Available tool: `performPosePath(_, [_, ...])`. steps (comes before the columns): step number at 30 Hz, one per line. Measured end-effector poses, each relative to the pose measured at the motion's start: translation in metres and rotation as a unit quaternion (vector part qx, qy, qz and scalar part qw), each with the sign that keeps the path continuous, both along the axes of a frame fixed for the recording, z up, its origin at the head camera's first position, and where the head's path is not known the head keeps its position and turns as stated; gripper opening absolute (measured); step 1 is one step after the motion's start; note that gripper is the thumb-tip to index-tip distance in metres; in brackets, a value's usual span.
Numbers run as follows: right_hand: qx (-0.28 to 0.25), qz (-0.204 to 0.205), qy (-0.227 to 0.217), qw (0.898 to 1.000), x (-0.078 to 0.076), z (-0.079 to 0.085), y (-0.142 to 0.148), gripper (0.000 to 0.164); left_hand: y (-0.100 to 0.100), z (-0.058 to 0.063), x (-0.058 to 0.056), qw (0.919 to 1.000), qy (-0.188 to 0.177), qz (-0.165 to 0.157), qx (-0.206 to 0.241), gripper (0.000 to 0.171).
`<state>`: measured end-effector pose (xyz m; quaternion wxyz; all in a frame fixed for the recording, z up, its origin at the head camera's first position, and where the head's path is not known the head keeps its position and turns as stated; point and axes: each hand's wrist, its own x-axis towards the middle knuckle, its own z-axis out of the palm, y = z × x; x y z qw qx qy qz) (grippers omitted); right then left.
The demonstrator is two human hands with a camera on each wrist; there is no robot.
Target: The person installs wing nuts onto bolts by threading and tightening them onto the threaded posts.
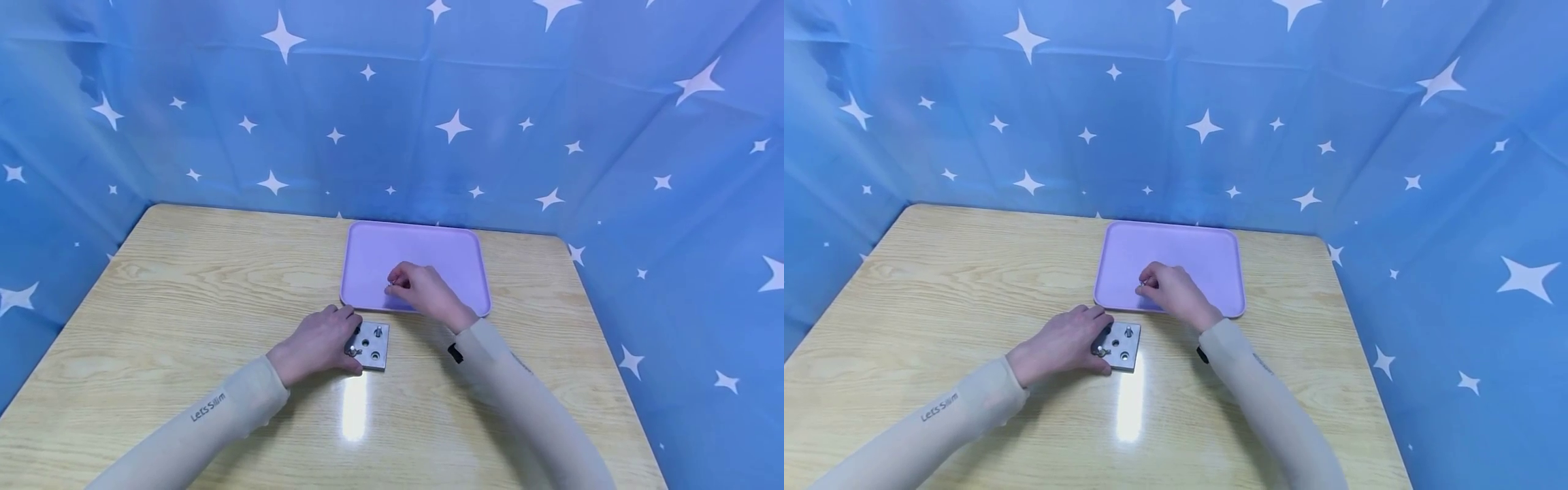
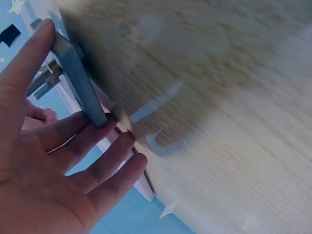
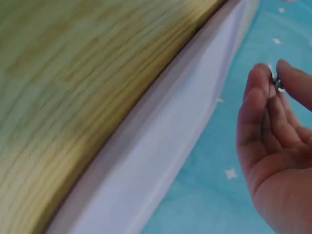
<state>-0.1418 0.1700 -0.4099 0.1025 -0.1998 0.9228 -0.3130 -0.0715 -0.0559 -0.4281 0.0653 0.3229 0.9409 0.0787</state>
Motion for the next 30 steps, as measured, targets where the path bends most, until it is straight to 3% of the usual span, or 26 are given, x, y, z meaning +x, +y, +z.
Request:
performPosePath(6, [-0.001, 0.074, 0.026, 0.997, 0.023, 0.014, 0.000, 0.009, -0.003, 0.000, 0.001, 0.9999, -0.005, 0.011, 0.008, 0.074])
performPosePath(14, [0.056, 0.156, 0.079, 0.983, 0.041, 0.018, -0.006, 0.016, -0.003, -0.001, 0.001, 0.9996, -0.006, 0.013, 0.025, 0.073])
performPosePath(18, [0.078, 0.179, 0.096, 0.976, 0.046, 0.016, -0.008, 0.016, -0.002, -0.002, 0.001, 0.9996, -0.012, 0.010, 0.025, 0.073])
performPosePath(30, [0.064, 0.221, 0.131, 0.964, 0.048, 0.005, -0.008, 0.013, -0.002, 0.000, 0.002, 0.9995, -0.017, 0.014, 0.023, 0.073])
